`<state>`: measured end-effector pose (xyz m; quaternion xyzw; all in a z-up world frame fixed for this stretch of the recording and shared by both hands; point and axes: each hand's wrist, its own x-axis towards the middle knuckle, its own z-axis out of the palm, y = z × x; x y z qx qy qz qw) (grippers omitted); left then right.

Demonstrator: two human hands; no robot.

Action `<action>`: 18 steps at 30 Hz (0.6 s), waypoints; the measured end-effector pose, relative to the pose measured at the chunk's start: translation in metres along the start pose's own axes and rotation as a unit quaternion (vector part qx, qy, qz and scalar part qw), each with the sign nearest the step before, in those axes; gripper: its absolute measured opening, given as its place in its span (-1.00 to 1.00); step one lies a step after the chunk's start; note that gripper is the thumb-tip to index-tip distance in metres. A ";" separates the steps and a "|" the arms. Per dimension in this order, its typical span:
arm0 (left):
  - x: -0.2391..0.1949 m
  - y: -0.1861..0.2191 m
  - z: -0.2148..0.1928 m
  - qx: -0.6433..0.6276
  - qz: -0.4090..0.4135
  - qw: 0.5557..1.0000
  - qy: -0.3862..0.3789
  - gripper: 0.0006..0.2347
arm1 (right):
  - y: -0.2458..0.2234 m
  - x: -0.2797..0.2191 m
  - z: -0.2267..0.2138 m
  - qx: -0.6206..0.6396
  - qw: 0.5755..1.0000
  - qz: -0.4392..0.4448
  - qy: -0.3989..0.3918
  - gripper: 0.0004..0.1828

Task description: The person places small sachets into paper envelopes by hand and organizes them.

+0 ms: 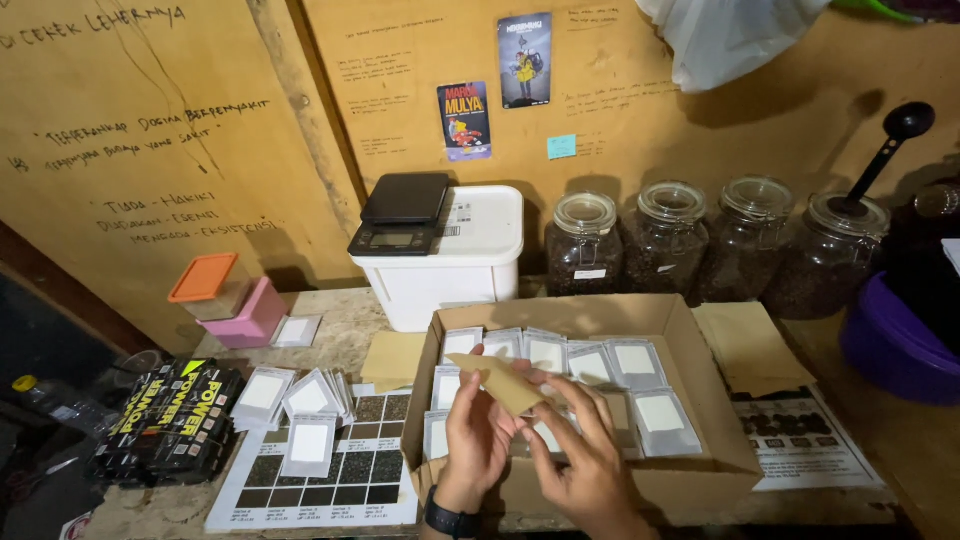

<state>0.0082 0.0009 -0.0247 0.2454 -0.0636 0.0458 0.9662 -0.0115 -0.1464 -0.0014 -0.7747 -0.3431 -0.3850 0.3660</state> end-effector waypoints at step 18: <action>-0.001 0.000 0.011 0.294 -0.060 0.949 -0.092 -0.73 | 0.050 -0.017 -0.012 0.067 0.989 0.128 -0.027 -0.76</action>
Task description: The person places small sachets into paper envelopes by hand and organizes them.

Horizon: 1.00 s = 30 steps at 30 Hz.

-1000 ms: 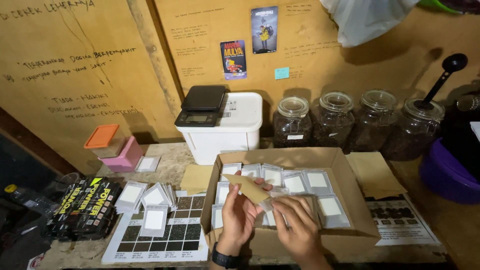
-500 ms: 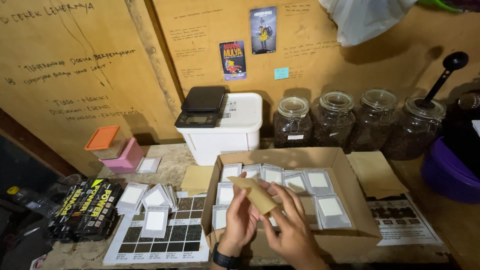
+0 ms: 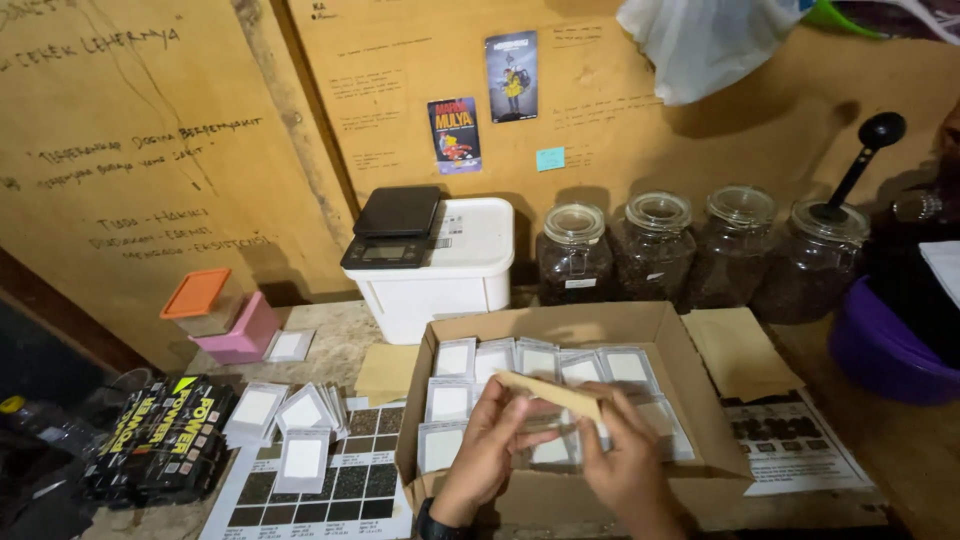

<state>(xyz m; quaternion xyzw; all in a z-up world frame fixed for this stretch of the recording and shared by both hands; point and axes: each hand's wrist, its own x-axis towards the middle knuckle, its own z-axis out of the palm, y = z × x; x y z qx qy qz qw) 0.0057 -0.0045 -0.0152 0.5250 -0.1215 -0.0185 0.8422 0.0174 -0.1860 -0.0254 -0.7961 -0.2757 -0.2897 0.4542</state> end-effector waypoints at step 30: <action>-0.003 -0.001 0.014 0.155 -0.084 0.977 0.116 -0.81 | 0.001 0.007 -0.016 0.213 0.899 0.355 -0.144 -0.52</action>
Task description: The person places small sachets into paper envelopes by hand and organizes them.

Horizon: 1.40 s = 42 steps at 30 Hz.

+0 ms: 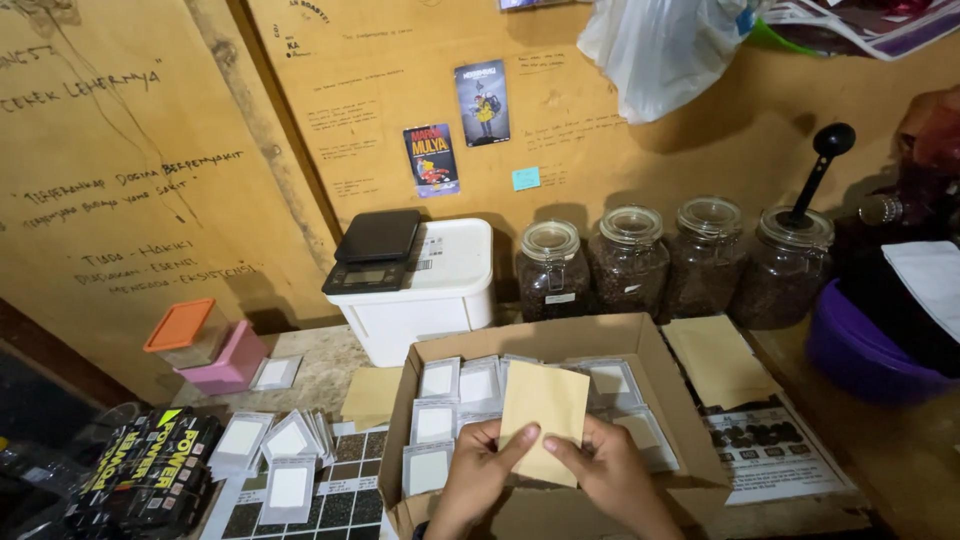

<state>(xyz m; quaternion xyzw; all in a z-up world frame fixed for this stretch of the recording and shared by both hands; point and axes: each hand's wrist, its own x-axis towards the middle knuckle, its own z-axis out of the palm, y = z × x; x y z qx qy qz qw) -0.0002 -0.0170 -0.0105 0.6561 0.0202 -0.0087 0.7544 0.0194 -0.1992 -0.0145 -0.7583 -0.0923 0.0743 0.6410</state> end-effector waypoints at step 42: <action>-0.003 -0.004 0.003 -0.012 0.031 0.999 -0.032 -0.60 | 0.048 0.024 -0.013 -0.039 0.999 0.008 -0.020 -0.54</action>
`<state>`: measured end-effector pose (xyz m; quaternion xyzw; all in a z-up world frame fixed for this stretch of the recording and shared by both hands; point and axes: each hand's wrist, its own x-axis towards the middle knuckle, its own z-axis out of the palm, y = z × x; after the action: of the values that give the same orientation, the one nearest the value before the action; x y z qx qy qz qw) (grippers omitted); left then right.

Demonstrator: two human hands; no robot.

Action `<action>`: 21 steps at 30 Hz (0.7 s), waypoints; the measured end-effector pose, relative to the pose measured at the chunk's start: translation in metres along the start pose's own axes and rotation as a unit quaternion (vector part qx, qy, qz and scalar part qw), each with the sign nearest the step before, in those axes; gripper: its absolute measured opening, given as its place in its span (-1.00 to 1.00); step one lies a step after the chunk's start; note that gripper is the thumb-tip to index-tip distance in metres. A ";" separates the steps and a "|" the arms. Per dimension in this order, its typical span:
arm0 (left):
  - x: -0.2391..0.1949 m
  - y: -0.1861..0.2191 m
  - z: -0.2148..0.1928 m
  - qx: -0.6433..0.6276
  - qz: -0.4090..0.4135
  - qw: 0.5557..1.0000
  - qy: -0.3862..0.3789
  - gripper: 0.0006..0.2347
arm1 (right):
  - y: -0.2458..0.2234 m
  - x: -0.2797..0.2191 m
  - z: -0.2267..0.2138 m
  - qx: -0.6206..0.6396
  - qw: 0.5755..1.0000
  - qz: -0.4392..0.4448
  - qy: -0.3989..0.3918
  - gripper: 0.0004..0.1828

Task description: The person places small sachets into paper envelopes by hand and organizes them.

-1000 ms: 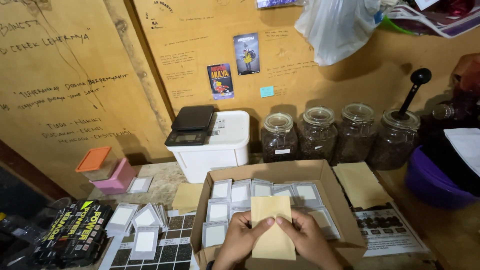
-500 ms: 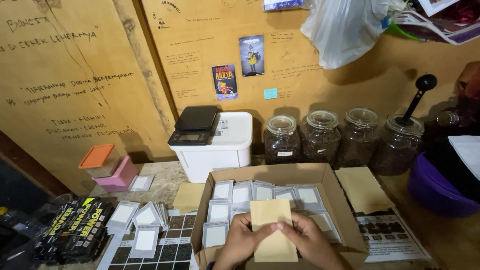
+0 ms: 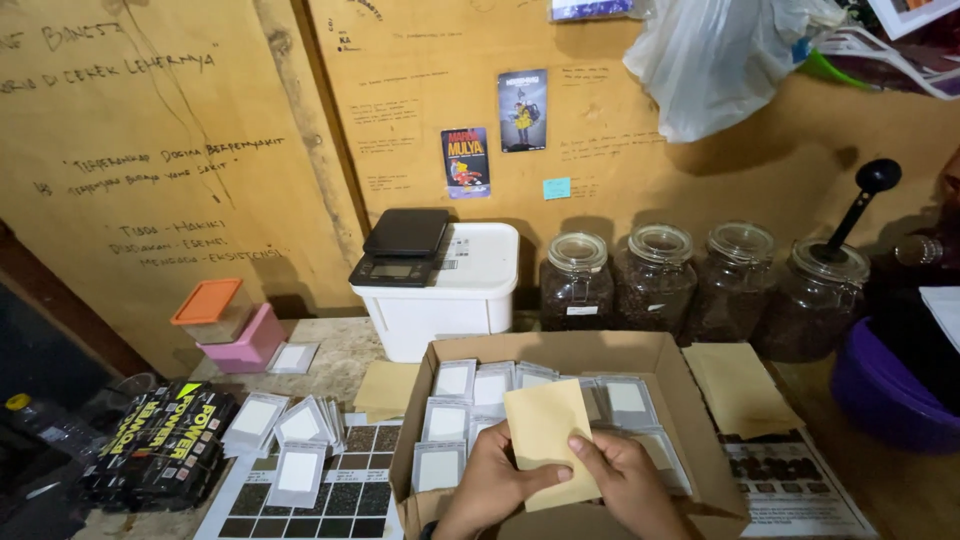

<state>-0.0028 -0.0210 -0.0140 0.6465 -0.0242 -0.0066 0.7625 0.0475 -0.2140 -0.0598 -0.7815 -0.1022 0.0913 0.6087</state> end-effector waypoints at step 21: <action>-0.018 0.026 0.004 0.026 0.086 0.994 -0.063 -0.76 | -0.016 -0.008 -0.006 -0.001 0.996 0.040 -0.086 -0.54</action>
<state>-0.0214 -0.0203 0.0123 0.6598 -0.1285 0.0189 0.7402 0.0411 -0.2179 -0.0421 -0.7750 -0.1233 0.1820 0.5924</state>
